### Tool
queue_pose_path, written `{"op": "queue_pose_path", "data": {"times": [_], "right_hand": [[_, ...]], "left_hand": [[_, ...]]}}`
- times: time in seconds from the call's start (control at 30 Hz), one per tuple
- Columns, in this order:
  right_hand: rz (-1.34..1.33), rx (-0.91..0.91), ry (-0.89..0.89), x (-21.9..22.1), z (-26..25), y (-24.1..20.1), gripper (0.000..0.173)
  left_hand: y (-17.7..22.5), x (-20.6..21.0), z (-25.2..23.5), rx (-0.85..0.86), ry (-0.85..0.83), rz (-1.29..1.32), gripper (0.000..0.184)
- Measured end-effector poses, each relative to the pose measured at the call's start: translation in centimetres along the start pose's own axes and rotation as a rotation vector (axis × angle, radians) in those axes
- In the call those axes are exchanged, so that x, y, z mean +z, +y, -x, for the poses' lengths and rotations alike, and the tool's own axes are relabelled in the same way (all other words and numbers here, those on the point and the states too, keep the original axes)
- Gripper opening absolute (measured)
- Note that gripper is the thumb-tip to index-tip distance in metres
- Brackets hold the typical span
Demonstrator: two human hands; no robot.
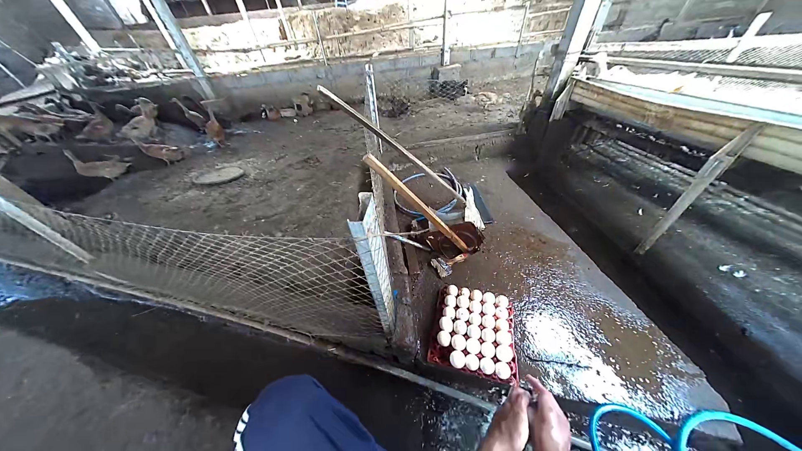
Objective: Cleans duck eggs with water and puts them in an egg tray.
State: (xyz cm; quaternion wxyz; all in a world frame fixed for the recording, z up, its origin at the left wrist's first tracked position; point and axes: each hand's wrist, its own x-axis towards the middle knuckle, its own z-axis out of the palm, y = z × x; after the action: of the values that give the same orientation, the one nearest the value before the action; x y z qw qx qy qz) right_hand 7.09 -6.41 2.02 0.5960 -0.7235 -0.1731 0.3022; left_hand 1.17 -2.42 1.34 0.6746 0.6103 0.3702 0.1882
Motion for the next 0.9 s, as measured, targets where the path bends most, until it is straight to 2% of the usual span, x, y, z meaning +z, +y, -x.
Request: {"op": "queue_pose_path", "data": {"times": [0.07,0.13,0.2,0.3,0.37,0.43,0.47,0.53,0.6,0.67,0.77,0.8,0.9], "right_hand": [[-0.021,0.108,0.052,0.0,-1.4,-0.3,0.045],[0.037,-0.004,0.013,0.1,0.5,-1.1,0.047],[0.045,-0.098,-0.016,0.1,0.9,-0.1,0.047],[0.0,0.113,0.049,-0.2,-1.6,0.1,0.044],[0.045,0.025,0.034,-0.1,-0.5,0.1,0.044],[0.032,-0.075,-0.022,0.1,-0.2,0.7,0.043],[0.008,-0.005,-0.036,-0.1,-0.8,0.5,0.041],[-0.11,0.263,-0.069,-0.8,-3.4,-0.6,0.037],[-0.198,0.396,-0.026,-1.2,-4.2,-0.8,0.033],[-0.141,0.311,0.005,-1.1,-3.5,-0.9,0.039],[0.105,-0.028,-0.088,-0.4,-1.0,-1.7,0.044],[0.108,-0.046,-0.081,-0.3,-1.1,-1.6,0.044],[0.033,0.133,-0.02,-0.2,-2.4,-1.8,0.042]], "left_hand": [[0.7,0.5,0.0,0.037,0.044,0.109,0.043],[0.8,0.3,0.1,0.034,0.07,0.077,0.043],[0.9,-0.2,0.5,0.01,0.006,-0.015,0.044],[0.1,0.5,0.0,0.018,0.019,0.046,0.045],[-0.5,0.7,-0.6,0.019,0.075,0.085,0.046],[-0.3,0.0,-0.1,-0.011,0.059,0.115,0.049],[0.1,-0.2,0.5,-0.065,0.031,0.119,0.052],[2.0,-0.3,1.0,-0.205,-0.045,0.142,0.05],[1.9,-0.3,1.0,-0.219,-0.06,0.15,0.044],[0.9,-0.9,0.3,-0.138,-0.003,0.194,0.04],[1.0,-1.3,0.1,-0.086,0.056,0.193,0.05],[1.0,-1.1,0.3,-0.089,0.061,0.154,0.053],[0.9,-0.3,0.2,-0.114,0.129,0.038,0.056]]}}
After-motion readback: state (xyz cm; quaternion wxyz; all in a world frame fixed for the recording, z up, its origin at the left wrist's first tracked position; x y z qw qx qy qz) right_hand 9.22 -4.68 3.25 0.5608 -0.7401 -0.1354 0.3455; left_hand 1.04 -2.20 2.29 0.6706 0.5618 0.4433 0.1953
